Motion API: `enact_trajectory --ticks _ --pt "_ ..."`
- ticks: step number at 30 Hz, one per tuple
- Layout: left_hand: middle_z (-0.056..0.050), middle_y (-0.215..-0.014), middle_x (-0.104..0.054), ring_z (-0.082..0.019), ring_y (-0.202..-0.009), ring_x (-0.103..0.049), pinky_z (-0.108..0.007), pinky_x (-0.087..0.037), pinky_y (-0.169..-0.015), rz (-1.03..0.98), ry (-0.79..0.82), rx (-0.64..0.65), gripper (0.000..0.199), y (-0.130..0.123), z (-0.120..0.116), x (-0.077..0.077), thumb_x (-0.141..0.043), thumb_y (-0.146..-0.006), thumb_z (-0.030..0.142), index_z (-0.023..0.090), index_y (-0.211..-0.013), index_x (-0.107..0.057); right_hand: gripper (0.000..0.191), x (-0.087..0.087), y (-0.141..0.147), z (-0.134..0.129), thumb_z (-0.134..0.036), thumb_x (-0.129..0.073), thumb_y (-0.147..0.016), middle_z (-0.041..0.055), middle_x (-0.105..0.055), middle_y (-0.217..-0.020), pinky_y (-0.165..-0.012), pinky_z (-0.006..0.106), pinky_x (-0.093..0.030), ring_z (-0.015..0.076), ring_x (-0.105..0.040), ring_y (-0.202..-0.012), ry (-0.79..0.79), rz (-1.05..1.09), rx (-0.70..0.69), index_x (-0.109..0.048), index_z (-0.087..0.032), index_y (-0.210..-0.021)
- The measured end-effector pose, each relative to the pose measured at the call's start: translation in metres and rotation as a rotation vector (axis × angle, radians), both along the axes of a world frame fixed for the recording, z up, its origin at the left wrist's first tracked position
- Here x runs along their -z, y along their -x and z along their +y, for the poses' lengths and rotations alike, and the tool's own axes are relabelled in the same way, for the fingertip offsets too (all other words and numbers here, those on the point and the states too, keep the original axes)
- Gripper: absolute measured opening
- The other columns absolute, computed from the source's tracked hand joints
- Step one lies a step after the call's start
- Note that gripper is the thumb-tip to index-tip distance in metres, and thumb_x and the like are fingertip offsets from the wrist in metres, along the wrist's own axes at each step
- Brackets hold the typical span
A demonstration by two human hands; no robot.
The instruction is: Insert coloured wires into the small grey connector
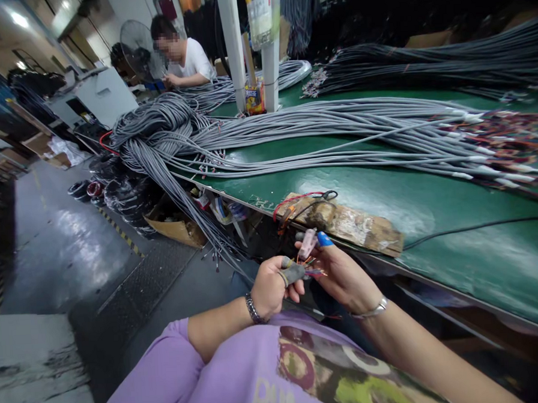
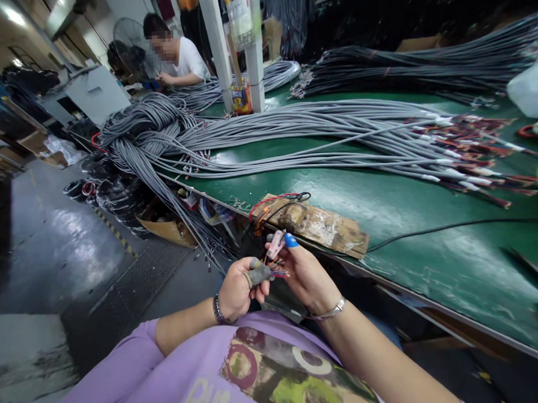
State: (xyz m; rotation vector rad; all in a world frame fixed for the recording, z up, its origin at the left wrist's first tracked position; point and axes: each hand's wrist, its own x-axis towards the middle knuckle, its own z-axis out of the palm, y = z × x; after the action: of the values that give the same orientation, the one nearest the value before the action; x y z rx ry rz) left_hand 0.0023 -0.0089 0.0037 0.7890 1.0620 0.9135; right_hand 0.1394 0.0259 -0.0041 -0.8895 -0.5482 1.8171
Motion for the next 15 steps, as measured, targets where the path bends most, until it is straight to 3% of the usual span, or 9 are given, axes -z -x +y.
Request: enact_trajectory --ticks 9,15 --pt "0.0 -0.051 -0.06 -0.007 -0.036 -0.049 -0.018 -0.026 -0.035 0.036 -0.075 -0.02 0.041 0.012 -0.01 0.009 -0.071 -0.067 0.052 0.015 -0.064 -0.053 0.042 0.001 -0.008 -0.002 -0.062 -0.059 -0.08 0.0037 -0.067 -0.077 -0.056 0.026 -0.051 0.0147 -0.061 -0.063 0.088 0.054 -0.156 -0.067 -0.021 -0.08" --pt "0.0 -0.053 -0.061 -0.008 -0.038 -0.052 -0.018 -0.031 -0.038 -0.002 -0.095 -0.044 0.042 0.007 -0.01 0.006 -0.072 -0.067 0.053 0.014 -0.065 -0.054 0.025 0.001 -0.002 0.002 -0.044 -0.074 -0.073 0.0013 -0.065 -0.07 -0.053 0.023 -0.048 0.0123 -0.056 -0.058 0.011 -0.015 -0.049 -0.067 -0.02 -0.072"
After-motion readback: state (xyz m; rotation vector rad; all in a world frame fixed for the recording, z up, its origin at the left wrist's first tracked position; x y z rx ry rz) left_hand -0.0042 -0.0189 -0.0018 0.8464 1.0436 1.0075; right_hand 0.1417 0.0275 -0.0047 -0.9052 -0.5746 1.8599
